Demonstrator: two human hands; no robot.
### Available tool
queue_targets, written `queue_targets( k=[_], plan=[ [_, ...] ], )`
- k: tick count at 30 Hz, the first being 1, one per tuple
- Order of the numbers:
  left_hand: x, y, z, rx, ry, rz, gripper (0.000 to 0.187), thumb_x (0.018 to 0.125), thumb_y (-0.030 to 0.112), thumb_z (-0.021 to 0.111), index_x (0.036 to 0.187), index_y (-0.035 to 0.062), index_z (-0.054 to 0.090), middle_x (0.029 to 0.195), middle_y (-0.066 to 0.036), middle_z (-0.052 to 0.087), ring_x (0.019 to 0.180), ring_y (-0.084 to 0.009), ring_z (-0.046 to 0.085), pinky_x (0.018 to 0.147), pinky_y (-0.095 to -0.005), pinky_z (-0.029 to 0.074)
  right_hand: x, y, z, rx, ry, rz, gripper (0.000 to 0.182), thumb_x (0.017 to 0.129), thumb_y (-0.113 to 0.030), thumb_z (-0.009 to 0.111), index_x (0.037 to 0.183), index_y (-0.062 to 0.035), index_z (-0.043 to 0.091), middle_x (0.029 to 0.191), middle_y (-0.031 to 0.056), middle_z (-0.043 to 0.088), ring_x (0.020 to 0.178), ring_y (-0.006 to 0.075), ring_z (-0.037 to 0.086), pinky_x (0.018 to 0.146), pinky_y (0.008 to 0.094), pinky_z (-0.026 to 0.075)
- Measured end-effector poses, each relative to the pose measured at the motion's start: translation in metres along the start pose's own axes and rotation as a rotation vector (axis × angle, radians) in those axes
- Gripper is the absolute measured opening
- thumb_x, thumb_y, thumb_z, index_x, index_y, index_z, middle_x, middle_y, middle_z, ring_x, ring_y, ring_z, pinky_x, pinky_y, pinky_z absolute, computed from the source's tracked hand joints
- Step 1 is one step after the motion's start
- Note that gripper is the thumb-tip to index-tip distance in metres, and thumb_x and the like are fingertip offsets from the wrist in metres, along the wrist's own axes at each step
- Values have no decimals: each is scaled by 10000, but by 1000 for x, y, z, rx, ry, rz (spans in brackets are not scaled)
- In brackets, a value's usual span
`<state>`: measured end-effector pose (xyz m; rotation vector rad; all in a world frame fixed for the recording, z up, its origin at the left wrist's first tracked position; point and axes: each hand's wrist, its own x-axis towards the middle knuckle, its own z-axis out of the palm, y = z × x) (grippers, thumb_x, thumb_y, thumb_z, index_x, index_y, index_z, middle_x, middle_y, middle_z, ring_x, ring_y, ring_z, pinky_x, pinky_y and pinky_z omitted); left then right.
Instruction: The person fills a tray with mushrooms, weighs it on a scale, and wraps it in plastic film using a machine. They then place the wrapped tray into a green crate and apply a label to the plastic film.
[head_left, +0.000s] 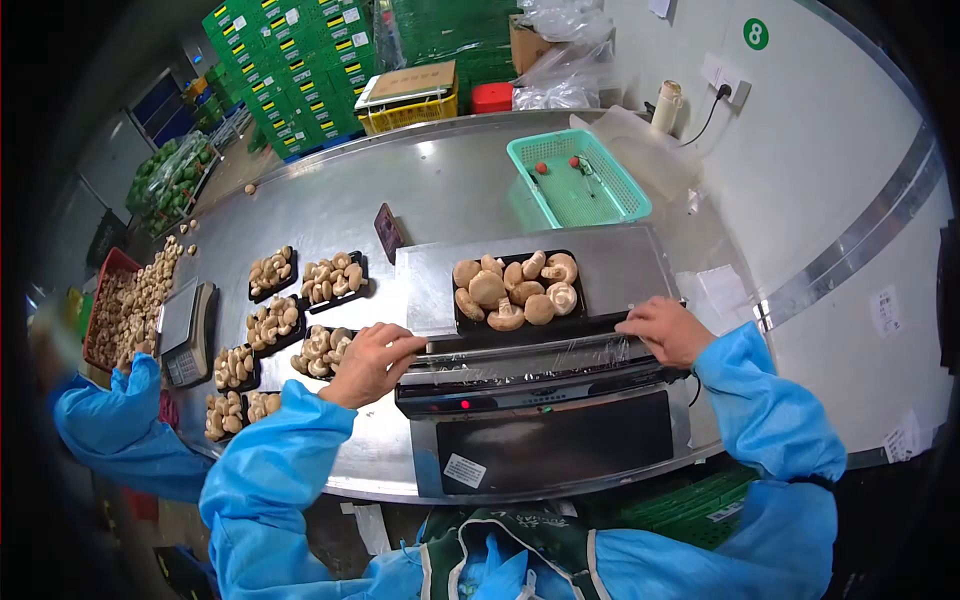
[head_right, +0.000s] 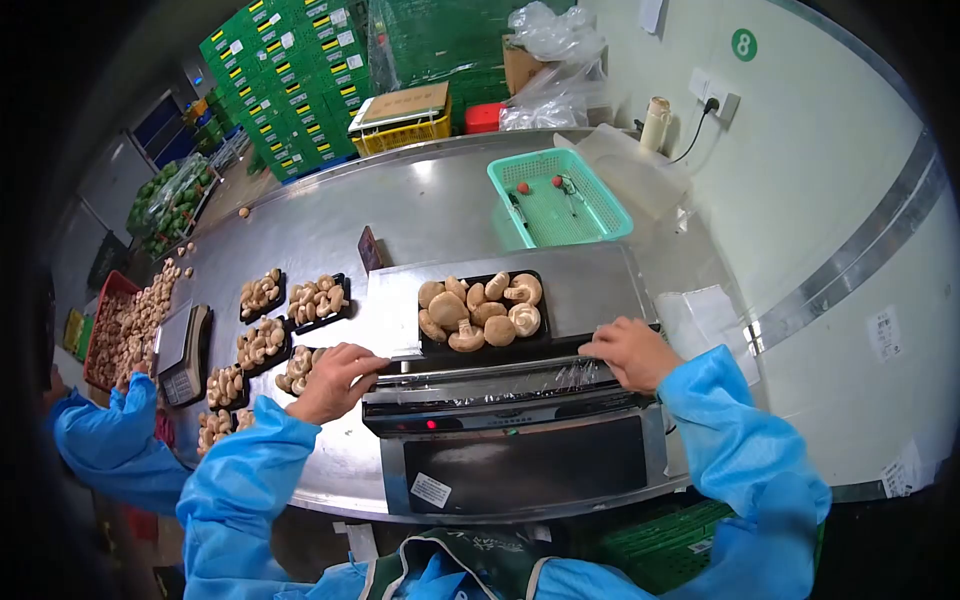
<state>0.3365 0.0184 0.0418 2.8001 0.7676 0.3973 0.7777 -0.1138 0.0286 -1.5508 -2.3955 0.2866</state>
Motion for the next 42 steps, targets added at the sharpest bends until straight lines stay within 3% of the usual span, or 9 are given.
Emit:
queue_targets(
  k=[7, 9, 11, 13, 17, 22, 29, 40, 42],
  plan=[
    [33, -12, 17, 191, -347, 413, 402, 773, 73, 600, 1150, 210, 582, 1055, -12, 539, 979, -179, 520, 838, -328, 394, 19, 9, 22, -301, -226, -336, 460, 704, -51, 641, 1139, -174, 562, 1083, 51, 539, 965, 250, 517, 799, 365, 424],
    [38, -8, 22, 186, -363, 391, 335, 783, 97, 613, 1106, 182, 589, 1033, -20, 554, 978, -190, 528, 841, -344, 413, 23, 7, 41, 246, -70, -140, 357, 724, -24, 618, 1060, -130, 565, 994, 86, 555, 881, 296, 553, 758, 396, 456],
    [33, -13, 46, -215, -120, 257, 251, 801, 104, 611, 1049, 132, 588, 988, -51, 586, 945, -203, 566, 806, -357, 457, 27, -2, 39, 360, 12, -71, 197, 799, 7, 554, 983, -63, 537, 1006, 127, 580, 858, 307, 594, 747, 412, 499],
    [21, 7, 48, -617, -21, 34, 179, 852, 63, 560, 1031, 62, 556, 1000, -93, 623, 928, -213, 610, 768, -349, 501, 21, -20, 33, 1516, 235, 584, 87, 864, 13, 486, 944, -19, 495, 1102, 192, 571, 962, 308, 601, 800, 404, 518],
    [-11, 45, 2, -1505, 276, -590, 30, 917, 21, 453, 928, 4, 476, 1085, -220, 607, 962, -262, 628, 813, -349, 529, -12, -46, -8, 1848, 300, 421, 53, 900, -34, 471, 935, 4, 461, 1144, 279, 543, 1073, 355, 568, 862, 433, 521],
    [47, 37, -96, -1050, 560, 37, 87, 897, -10, 441, 963, 28, 483, 1013, -218, 633, 901, -281, 639, 781, -386, 531, 34, -72, -99, 1339, 731, 77, 146, 881, -12, 484, 1016, -12, 540, 1090, 245, 593, 1010, 337, 610, 896, 437, 499],
    [153, -91, -8, 262, -82, 270, 735, 710, -103, 502, 1373, 174, 348, 1422, -141, 329, 1168, -345, 485, 953, -374, 461, 141, 52, -8, -490, 228, -208, 547, 743, 50, 517, 1271, -77, 451, 1395, 184, 354, 1284, 337, 366, 1057, 427, 328],
    [130, -104, 83, -110, 55, 136, 405, 891, 186, 467, 1268, 38, 470, 1405, -225, 317, 1155, -397, 448, 981, -425, 359, 130, 56, 57, 195, 135, 166, 399, 842, -77, 501, 1240, -45, 504, 1301, 184, 467, 1224, 323, 430, 1019, 410, 335],
    [106, -74, 81, -747, 86, 8, 357, 948, 231, 392, 1192, 9, 528, 1208, -197, 526, 1056, -306, 538, 926, -397, 405, 117, 34, 47, 454, 118, 270, 330, 886, -94, 467, 1200, -19, 537, 1252, 177, 521, 1197, 303, 466, 1003, 398, 352]
  ],
)
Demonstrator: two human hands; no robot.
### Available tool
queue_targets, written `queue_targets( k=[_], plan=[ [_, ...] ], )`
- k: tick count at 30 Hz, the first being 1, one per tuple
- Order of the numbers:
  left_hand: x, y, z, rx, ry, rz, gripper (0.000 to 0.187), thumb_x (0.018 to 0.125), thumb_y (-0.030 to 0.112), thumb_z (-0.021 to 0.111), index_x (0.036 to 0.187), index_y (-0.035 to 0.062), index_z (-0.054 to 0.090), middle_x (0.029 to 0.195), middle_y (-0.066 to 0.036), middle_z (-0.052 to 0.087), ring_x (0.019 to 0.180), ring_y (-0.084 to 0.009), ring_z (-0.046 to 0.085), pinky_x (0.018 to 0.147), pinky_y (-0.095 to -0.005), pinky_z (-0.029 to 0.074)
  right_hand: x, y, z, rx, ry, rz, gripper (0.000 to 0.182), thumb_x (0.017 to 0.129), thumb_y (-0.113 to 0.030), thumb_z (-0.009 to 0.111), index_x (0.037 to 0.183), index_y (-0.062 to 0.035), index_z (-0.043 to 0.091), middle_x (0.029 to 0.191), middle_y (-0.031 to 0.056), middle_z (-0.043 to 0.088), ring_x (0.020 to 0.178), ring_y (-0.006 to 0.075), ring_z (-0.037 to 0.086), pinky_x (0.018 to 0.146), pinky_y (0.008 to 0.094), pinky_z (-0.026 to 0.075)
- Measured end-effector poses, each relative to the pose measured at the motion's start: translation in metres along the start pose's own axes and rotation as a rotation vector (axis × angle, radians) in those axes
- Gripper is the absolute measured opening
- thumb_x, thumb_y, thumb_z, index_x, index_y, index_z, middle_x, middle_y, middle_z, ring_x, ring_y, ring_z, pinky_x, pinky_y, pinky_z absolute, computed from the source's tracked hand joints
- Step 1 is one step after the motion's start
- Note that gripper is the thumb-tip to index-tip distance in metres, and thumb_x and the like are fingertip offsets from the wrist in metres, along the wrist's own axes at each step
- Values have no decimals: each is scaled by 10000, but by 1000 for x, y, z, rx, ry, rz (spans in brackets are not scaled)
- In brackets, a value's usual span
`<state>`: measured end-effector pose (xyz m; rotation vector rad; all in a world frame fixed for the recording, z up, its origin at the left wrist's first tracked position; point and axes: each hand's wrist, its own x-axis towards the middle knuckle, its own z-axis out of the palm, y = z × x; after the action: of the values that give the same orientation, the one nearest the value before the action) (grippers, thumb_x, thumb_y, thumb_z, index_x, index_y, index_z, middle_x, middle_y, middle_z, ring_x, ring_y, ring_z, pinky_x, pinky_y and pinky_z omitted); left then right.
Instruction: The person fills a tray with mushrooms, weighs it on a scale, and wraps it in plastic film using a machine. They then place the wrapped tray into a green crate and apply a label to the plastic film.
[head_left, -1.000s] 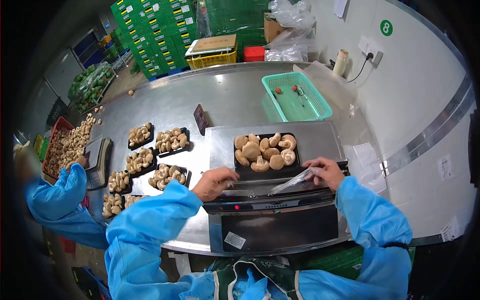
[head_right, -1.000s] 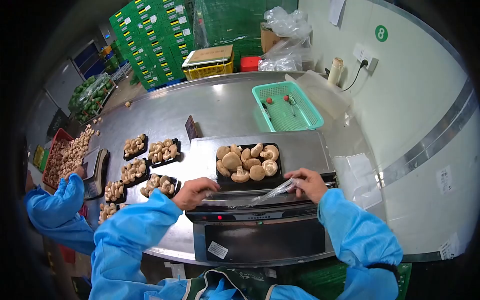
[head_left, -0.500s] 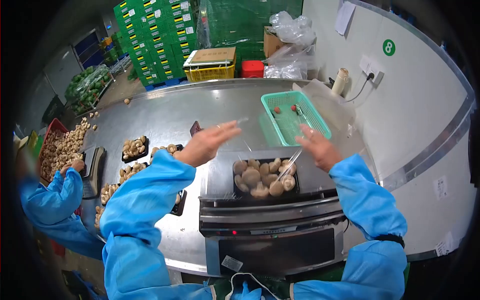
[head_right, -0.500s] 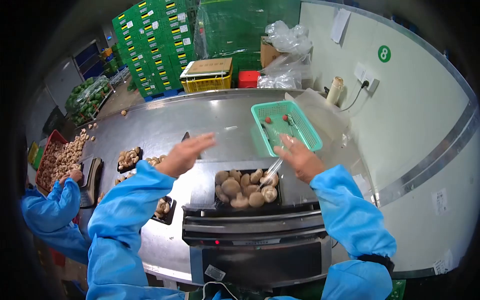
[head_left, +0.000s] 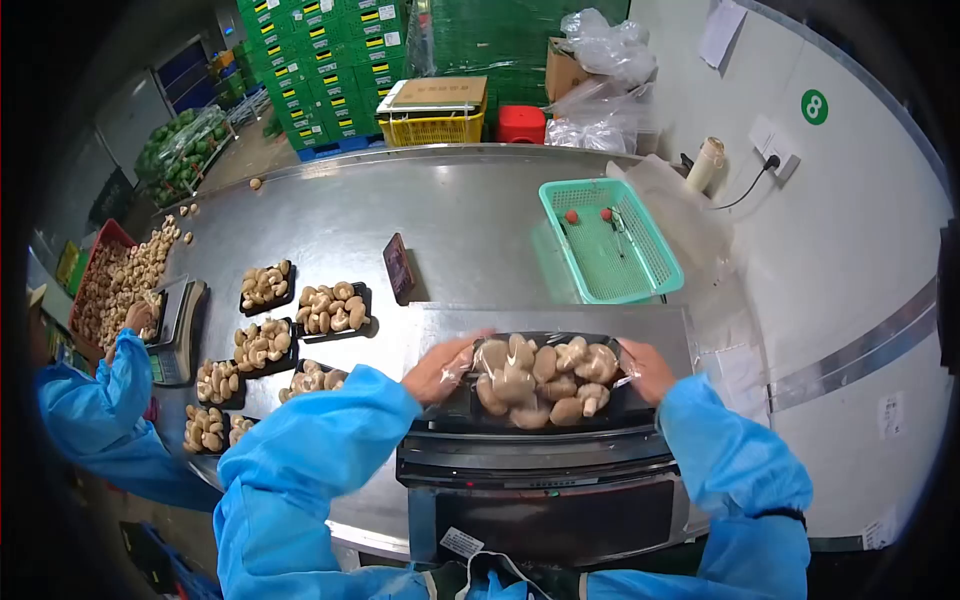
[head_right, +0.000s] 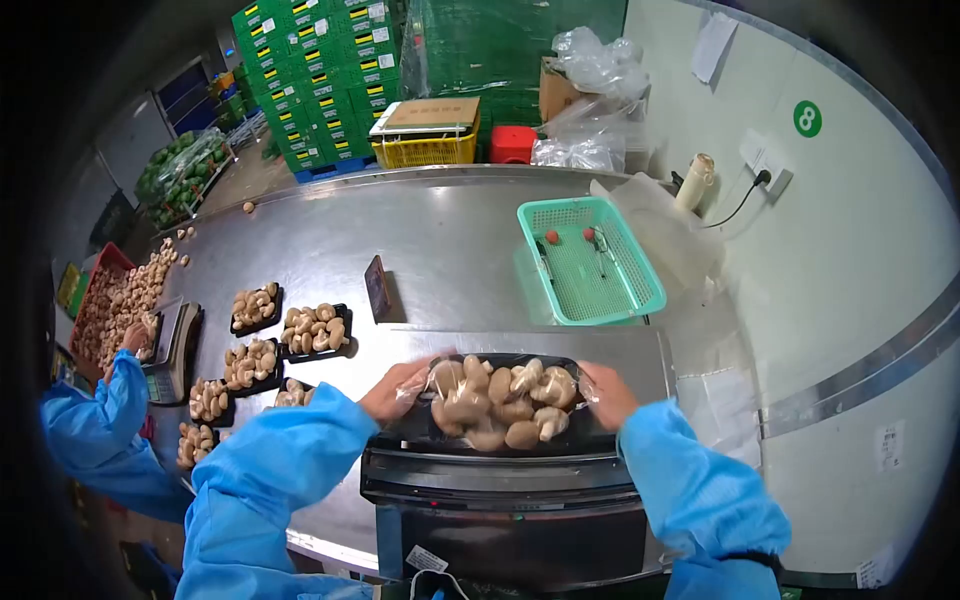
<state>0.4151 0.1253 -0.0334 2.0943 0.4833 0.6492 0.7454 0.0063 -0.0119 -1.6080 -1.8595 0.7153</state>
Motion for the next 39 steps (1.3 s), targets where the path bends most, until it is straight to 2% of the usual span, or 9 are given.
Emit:
queue_targets(
  k=[2, 4, 10, 17, 23, 29, 33, 35, 39],
  plan=[
    [-17, 51, 8, -538, 70, -461, 375, 968, 290, 389, 1141, 3, 558, 1063, -139, 612, 956, -220, 585, 844, -356, 456, -22, -22, 2, 811, 53, 417, 283, 936, -133, 428, 1129, 3, 584, 1117, 122, 612, 1082, 226, 560, 923, 360, 430],
    [-30, 85, 16, -806, 148, -948, 410, 960, 367, 432, 1108, 13, 576, 1027, -92, 629, 882, -159, 611, 742, -308, 498, -42, -52, -12, 920, -15, 549, 266, 934, -123, 438, 1109, 1, 593, 1065, 93, 627, 1016, 183, 583, 862, 334, 462],
    [-152, 90, 92, -1061, 70, -1384, 364, 934, 343, 481, 1164, 71, 555, 1106, -43, 615, 973, -200, 600, 852, -378, 479, -168, -65, 51, 1147, -168, 995, 241, 931, -135, 438, 1076, 9, 563, 955, 96, 639, 816, 160, 642, 700, 282, 525],
    [-197, 113, 129, -1078, 433, -1005, 276, 915, 227, 491, 1096, 34, 566, 1019, -76, 627, 890, -186, 609, 777, -329, 493, -229, -62, 88, 1572, 186, 885, 296, 945, -271, 436, 1060, -21, 545, 981, 67, 629, 839, 148, 612, 728, 294, 496],
    [-198, 132, 136, -718, 665, -884, 323, 952, 328, 447, 982, 36, 580, 850, -36, 602, 722, -116, 566, 607, -239, 453, -214, -70, 121, 426, 515, 552, 242, 917, -218, 536, 896, 15, 598, 692, 67, 563, 592, 108, 490, 561, 277, 406],
    [-206, 105, 156, -495, 660, -692, 249, 937, 237, 522, 739, 92, 480, 574, 61, 399, 476, -22, 330, 406, -196, 249, -230, -77, 137, 394, 731, 638, 237, 924, -178, 509, 806, 25, 542, 609, 107, 509, 535, 165, 472, 537, 317, 403],
    [-221, 132, 125, -562, 541, -732, 228, 933, 230, 525, 749, 98, 497, 566, 65, 401, 477, -16, 310, 412, -192, 225, -288, -108, 126, 357, 757, 709, 272, 933, -188, 492, 733, -10, 538, 583, 28, 498, 545, 70, 421, 495, 267, 356],
    [-227, 124, 116, -578, 491, -746, 265, 917, 178, 546, 695, 55, 471, 537, 14, 407, 470, -54, 359, 415, -237, 288, -324, -113, 139, 416, 767, 816, 258, 927, -181, 500, 741, -8, 546, 585, 24, 502, 561, 67, 434, 500, 277, 369],
    [-187, 106, 122, 250, 199, -378, 196, 861, 157, 585, 758, 22, 487, 568, -142, 502, 498, -256, 540, 467, -375, 426, -347, -76, 188, 39, 874, 808, 239, 911, -168, 509, 760, 9, 560, 603, 120, 526, 540, 146, 456, 531, 330, 401]
  ],
)
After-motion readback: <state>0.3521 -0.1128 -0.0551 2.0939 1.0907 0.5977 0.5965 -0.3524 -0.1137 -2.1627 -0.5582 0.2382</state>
